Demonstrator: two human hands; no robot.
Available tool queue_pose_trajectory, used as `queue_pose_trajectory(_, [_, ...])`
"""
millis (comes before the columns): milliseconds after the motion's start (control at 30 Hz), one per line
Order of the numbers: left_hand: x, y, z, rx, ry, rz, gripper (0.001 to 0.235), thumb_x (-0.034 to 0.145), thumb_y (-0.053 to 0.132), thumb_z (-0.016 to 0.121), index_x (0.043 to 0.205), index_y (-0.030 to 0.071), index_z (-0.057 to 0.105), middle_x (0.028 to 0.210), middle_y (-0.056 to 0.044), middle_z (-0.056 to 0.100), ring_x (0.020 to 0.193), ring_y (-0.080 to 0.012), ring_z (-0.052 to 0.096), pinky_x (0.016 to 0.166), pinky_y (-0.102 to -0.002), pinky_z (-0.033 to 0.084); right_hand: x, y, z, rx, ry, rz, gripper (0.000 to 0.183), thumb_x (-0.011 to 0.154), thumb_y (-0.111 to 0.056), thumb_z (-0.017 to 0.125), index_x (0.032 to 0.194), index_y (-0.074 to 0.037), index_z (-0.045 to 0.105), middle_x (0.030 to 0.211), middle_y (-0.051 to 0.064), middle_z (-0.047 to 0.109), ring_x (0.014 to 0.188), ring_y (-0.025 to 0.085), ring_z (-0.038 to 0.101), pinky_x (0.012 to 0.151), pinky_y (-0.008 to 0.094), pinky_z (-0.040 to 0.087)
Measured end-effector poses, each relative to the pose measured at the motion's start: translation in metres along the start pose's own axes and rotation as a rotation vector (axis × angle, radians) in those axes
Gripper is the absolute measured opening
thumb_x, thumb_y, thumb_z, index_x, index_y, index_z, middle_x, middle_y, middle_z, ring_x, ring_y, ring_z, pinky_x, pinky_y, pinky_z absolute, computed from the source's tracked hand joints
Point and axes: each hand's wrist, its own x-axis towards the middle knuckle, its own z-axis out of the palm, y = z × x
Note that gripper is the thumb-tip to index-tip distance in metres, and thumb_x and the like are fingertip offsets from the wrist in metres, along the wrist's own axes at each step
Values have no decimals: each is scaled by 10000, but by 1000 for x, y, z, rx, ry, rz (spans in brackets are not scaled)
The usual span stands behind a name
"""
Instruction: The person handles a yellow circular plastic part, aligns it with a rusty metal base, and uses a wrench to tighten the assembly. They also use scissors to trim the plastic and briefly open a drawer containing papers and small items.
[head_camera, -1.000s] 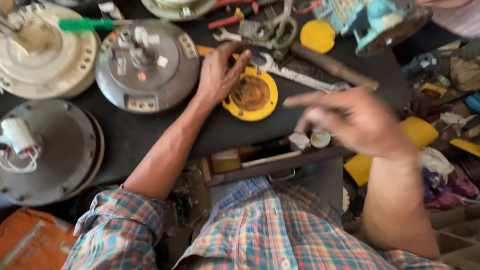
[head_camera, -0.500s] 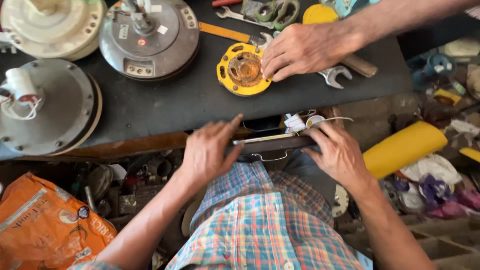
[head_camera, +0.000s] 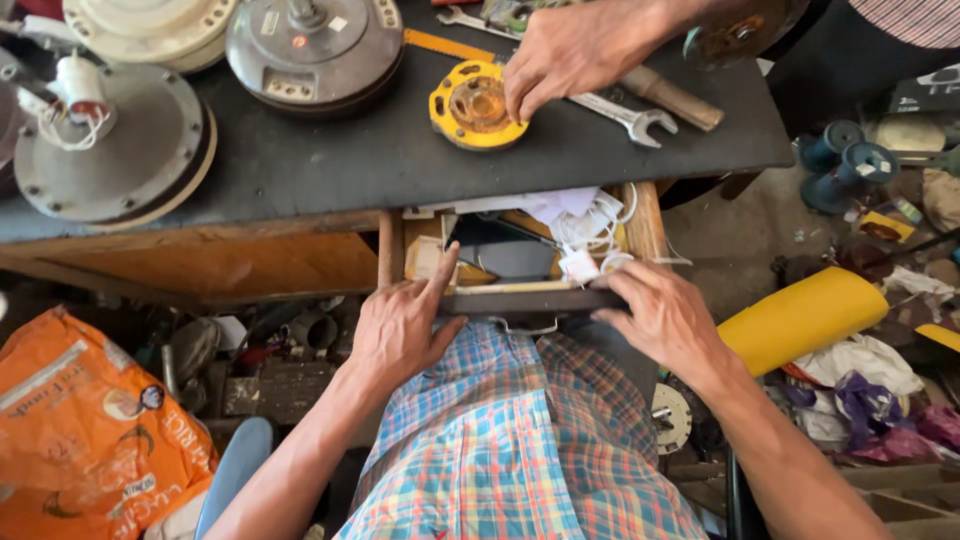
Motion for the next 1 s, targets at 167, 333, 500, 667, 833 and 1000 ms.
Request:
queue_pose_trajectory(167, [-32,26,-6,-10,-87,-34,989,822,404,761,1606,126,227,779,-141,698,644,-335,681,621,-471,551,-35,-14,-5,-16,-101,74,402,733,-298,823,1060,-99,702,954,65,671,866,294,676,765,413,554])
queue_pose_trajectory(333, [-56,49,-6,-27,-146,-26,955,862,443,746,1613,160,228,769,-139,708,567,-346,670,564,-483,538,-56,-19,-10,35,-105,55,405,701,-285,826,1044,-110,702,939,59,672,855,297,677,755,416,551])
queue_pose_trajectory(500, [-63,56,-15,-29,-363,-105,974,855,499,732,1638,202,236,740,-142,720,617,-372,673,604,-489,541,-72,-25,-14,7,-207,101,404,665,-278,838,1020,-147,697,905,52,665,879,310,671,716,437,541])
queue_pose_trajectory(667, [-42,46,-13,-205,-145,-2,882,799,481,762,1554,158,439,857,-122,749,656,-355,707,547,-494,539,-67,-19,-16,5,-236,60,413,664,-291,843,1018,-145,687,910,65,649,877,317,666,706,451,539])
queue_pose_trajectory(833, [-14,41,-3,-164,-85,5,716,860,458,707,1463,116,527,821,-119,720,644,-320,696,559,-463,540,-66,-16,-21,82,-222,52,443,688,-351,838,1051,-129,714,980,73,691,887,323,683,723,435,546])
queue_pose_trajectory(1000, [6,40,9,-126,-8,43,641,911,428,691,1440,91,556,877,-124,722,697,-328,694,609,-465,547,-54,-3,-33,83,-208,165,457,757,-401,787,1113,-120,732,1000,75,736,882,287,719,765,393,574])
